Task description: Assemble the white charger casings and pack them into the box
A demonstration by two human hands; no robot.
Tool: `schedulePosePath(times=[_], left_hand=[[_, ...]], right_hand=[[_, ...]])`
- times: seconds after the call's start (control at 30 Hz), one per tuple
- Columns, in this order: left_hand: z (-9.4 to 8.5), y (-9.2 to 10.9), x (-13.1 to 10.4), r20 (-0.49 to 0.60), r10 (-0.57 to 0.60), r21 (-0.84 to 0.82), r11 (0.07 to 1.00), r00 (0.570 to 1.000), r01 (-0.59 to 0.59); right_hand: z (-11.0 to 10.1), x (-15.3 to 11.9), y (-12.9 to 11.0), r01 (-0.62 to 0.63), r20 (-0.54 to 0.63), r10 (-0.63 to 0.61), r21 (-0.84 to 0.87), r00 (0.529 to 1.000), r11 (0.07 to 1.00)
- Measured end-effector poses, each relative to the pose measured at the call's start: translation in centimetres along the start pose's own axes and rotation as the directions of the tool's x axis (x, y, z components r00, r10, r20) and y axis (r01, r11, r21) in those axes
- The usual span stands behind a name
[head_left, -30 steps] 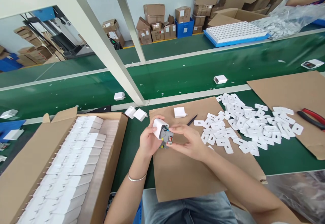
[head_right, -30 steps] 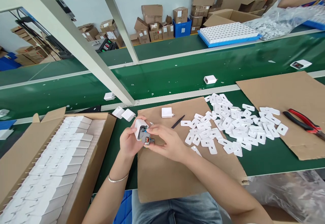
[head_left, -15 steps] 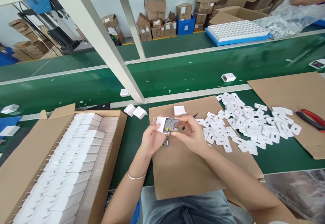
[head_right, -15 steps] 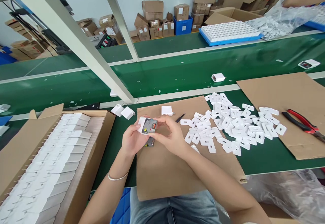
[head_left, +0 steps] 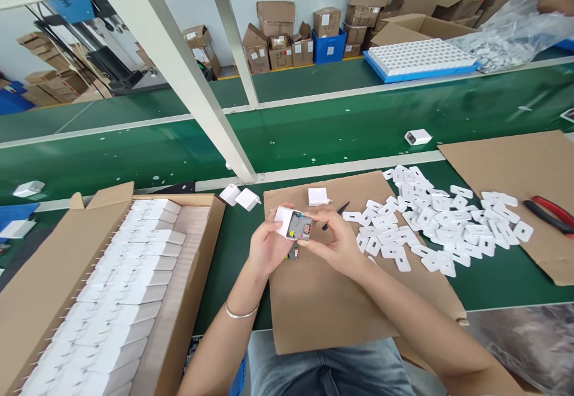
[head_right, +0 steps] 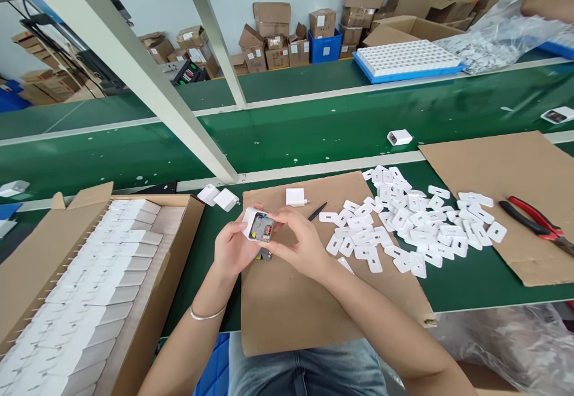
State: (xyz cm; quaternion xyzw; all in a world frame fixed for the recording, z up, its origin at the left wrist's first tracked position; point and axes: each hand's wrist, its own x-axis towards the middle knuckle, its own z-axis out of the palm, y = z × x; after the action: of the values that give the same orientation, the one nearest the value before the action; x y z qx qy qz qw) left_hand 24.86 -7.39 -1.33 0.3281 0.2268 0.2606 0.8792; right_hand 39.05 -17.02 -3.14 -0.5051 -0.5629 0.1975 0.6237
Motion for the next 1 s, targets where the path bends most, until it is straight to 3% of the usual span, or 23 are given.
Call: schedulePosePath(times=[0.43, 0.8, 1.0], left_hand=[[0.5, 0.0, -0.1, 0.043, -0.018, -0.03, 0.999, 0.999, 0.02], [0.1, -0.5, 0.2, 0.09, -0.044, -0.149, 0.987, 0.995, 0.057], [0.4, -0.7, 0.2, 0.149, -0.142, -0.135, 0.978, 0.979, 0.162]], right_hand=[[0.3, -0.3, 0.5, 0.153, -0.006, -0.155, -0.145, 0.988, 0.978], [-0.4, 0.2, -0.1, -0.12, 0.124, 0.113, 0.046, 0.986, 0.992], [-1.0, 1.1, -0.4, -0.291, 0.254, 0.275, 0.028, 0.927, 0.956]])
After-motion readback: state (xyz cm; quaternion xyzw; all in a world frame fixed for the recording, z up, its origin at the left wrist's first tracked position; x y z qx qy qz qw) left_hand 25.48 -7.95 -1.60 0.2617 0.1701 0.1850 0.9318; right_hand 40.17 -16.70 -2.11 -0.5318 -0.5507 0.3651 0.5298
